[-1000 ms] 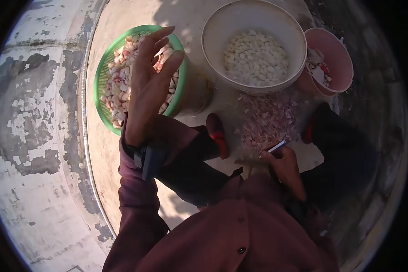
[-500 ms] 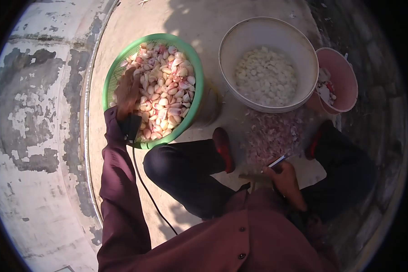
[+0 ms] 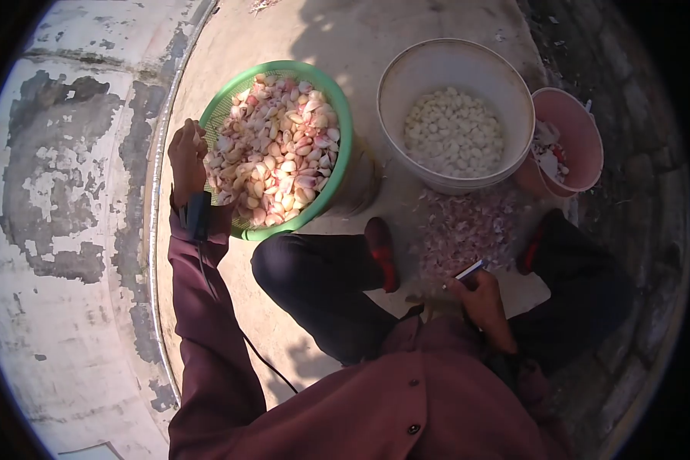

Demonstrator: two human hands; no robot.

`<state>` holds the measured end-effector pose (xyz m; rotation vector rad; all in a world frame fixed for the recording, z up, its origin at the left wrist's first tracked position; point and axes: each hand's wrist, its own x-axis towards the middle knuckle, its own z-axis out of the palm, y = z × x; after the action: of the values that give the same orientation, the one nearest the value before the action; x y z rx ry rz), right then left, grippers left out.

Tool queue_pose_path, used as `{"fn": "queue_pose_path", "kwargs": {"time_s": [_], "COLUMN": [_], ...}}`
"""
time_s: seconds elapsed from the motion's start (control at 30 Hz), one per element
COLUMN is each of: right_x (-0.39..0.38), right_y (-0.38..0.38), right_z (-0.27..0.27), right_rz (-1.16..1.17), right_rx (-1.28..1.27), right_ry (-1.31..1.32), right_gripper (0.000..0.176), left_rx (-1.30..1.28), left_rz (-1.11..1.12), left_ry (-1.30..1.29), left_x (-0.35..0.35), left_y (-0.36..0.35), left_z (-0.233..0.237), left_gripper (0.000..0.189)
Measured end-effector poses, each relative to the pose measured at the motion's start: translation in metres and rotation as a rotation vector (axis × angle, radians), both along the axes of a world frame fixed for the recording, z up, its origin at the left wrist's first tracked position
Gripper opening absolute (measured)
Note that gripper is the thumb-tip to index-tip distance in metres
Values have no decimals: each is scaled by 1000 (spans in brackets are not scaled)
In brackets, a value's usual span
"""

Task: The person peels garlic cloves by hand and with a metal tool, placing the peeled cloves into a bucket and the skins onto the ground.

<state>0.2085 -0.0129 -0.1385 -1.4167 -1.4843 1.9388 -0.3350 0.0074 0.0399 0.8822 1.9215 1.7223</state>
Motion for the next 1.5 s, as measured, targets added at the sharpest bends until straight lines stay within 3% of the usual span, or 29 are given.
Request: {"fn": "queue_pose_path", "kwargs": {"time_s": [0.1, 0.17, 0.2, 0.3, 0.33, 0.43, 0.57, 0.63, 0.73, 0.87, 0.93, 1.07, 1.17, 1.2, 1.33, 1.37, 1.43, 1.5], "right_x": [-2, -3, -1, 1, 1, 0, 2, 2, 0, 1, 1, -5, -17, -21, -39, -39, -39, -36], "right_y": [-1, -2, -2, -3, -2, -3, -4, -4, -3, -1, -1, 0, 14, 21, 31, 32, 32, 26], "right_z": [5, 5, 2, 2, 4, 7, 6, 3, 8, 4, 5, 14, 59, 80, 141, 148, 155, 154], "right_rz": [-8, -13, -4, 6, 4, -1, 22, 13, 9, 16, 25, -53, -52, -43, -209, -222, -100, -100], "right_rx": [1, -4, 12, 37, 45, 43, 52, 80, 70, 57, 41, 45, 91, 126, 239, 236, 604, 607], "right_ry": [46, 74, 54, 26, 24, 27, -27, 3, 9, -21, -12, 26, 166, 186, 624, 595, 522, 480], "right_gripper": [15, 15, 15, 16, 16, 15, 16, 18, 18, 18, 18, 16, 15, 15, 15, 15, 18, 19], "left_rx": [220, 500, 440, 537, 432, 322, 213, 49, 192, 134, 215, 154, 46, 22, -84, -75, -30, 33], "left_rz": [-87, -174, -80, -88, 88, 116, -109, -82, -71, -174, -50, -214, -404, -347, -495, -491, -483, -390], "left_ry": [-668, -1170, -887, -1117, -959, -972, -979, -714, -594, -500, -552, -505, -586, -571, -778, -843, -911, -982], "left_x": [-11, -16, -17, -10, 8, 6, -26, -16, -25, -28, 15, 105, 192, 227, 302, 319, 343, 365], "left_y": [-12, -20, -16, -20, -14, -9, -17, -15, -7, -7, -10, -17, -32, -37, -46, -47, -50, -52], "left_z": [10, 7, 1, -2, 5, 3, -12, -6, -18, -13, 10, 35, 48, 47, 6, 1, -13, -14], "left_gripper": [33, 34, 34, 32, 24, 18, 13, 11, 8, 12, 15, 23, 28, 31, 34, 32, 30, 26]}}
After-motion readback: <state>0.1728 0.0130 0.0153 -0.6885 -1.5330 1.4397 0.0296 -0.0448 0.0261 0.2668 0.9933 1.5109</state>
